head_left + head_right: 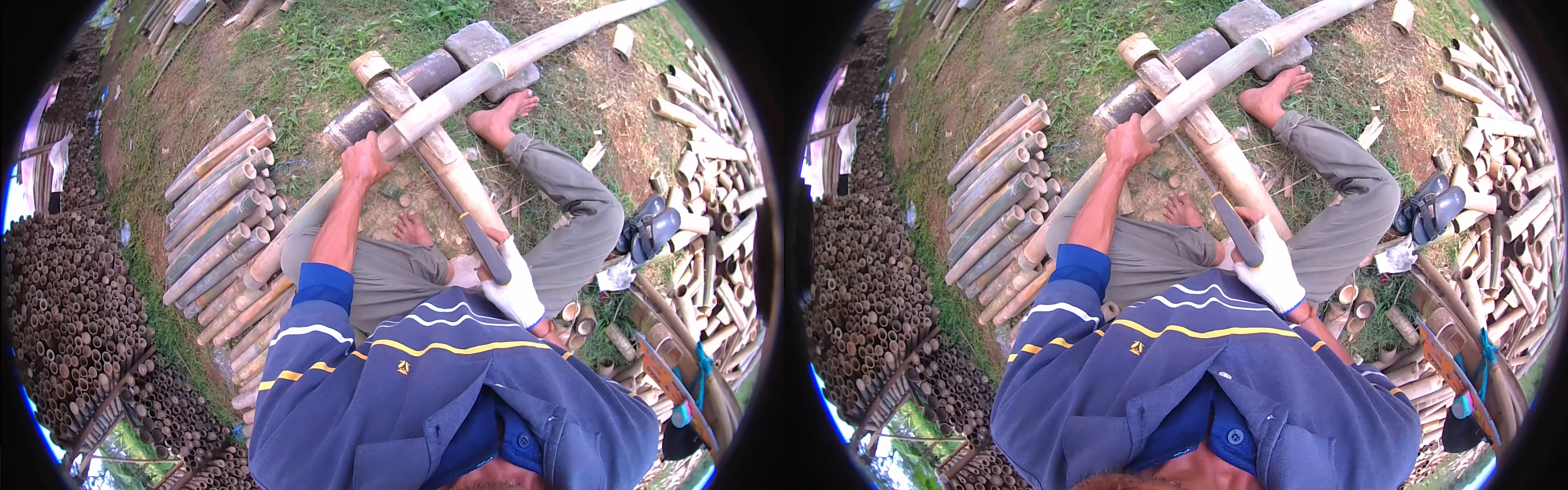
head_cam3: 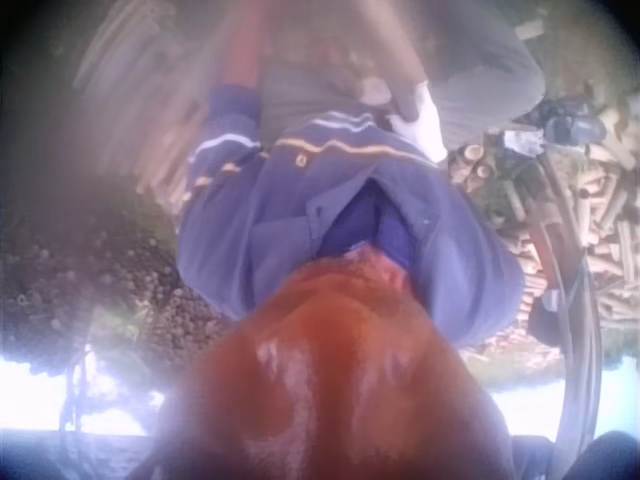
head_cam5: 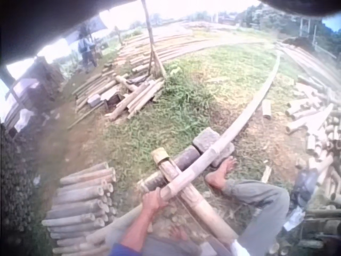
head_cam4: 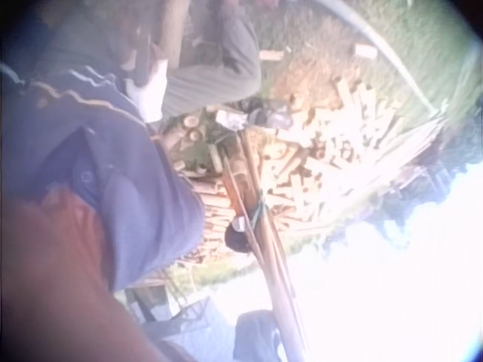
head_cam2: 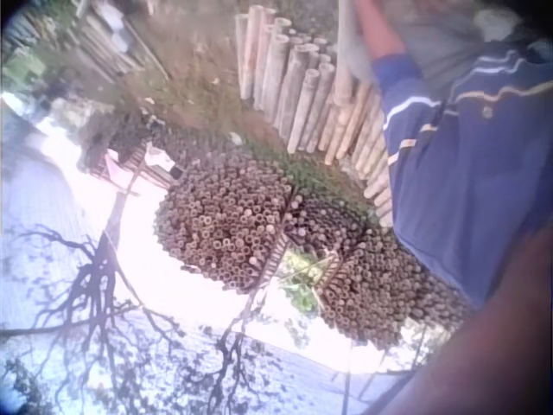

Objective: The person sits on the ground and repeatedly cuts bamboo poles into short segments using a hand saw. The person positions each pole on a makeshift support, saws through it, and then places the cut pieces aside.

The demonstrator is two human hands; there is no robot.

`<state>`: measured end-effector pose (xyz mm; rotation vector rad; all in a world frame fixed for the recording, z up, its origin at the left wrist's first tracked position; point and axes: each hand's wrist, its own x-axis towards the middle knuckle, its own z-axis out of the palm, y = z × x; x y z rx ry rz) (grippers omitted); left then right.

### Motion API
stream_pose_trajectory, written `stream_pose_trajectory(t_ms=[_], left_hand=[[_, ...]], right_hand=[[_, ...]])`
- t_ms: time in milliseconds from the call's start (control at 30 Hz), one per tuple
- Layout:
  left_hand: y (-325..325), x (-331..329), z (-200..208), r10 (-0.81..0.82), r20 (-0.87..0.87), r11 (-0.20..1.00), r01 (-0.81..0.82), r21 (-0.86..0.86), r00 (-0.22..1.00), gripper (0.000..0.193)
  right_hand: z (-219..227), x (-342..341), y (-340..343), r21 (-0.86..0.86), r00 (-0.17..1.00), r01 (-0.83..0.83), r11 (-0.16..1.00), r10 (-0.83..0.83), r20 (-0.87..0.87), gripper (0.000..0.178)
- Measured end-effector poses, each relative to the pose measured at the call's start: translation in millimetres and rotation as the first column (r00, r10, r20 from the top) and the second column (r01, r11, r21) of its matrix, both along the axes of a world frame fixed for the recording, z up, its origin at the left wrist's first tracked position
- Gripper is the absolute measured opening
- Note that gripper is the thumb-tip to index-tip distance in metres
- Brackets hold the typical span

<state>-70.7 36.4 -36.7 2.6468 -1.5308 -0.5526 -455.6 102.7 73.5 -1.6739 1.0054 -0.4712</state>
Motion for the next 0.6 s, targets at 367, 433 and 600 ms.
stream_pose_trajectory(t_ms=[367, 433, 600], left_hand=[[-13.2, 12.2, 8.6, -0.068, 0.026, 0.998, 0.068, 0.009, 0.997, 0.073], [-3.8, 8.5, 3.8, -0.052, 0.008, 0.998, 0.052, 0.033, 0.999, 0.072], [-5.9, -0.2, 5.4, -0.001, 0.009, 0.999, 0.001, 0.044, 1.000, 0.069]], right_hand=[[-25.4, 47.7, -34.2, -0.296, 0.985, -0.003, 0.955, 0.053, 0.163, 0.062], [16.2, -11.3, 7.8, 0.224, 0.999, 0.045, 0.973, -0.037, -0.039, 0.061], [21.3, -30.1, 22.4, 0.171, 0.996, 0.062, 0.983, -0.051, -0.070, 0.061]])
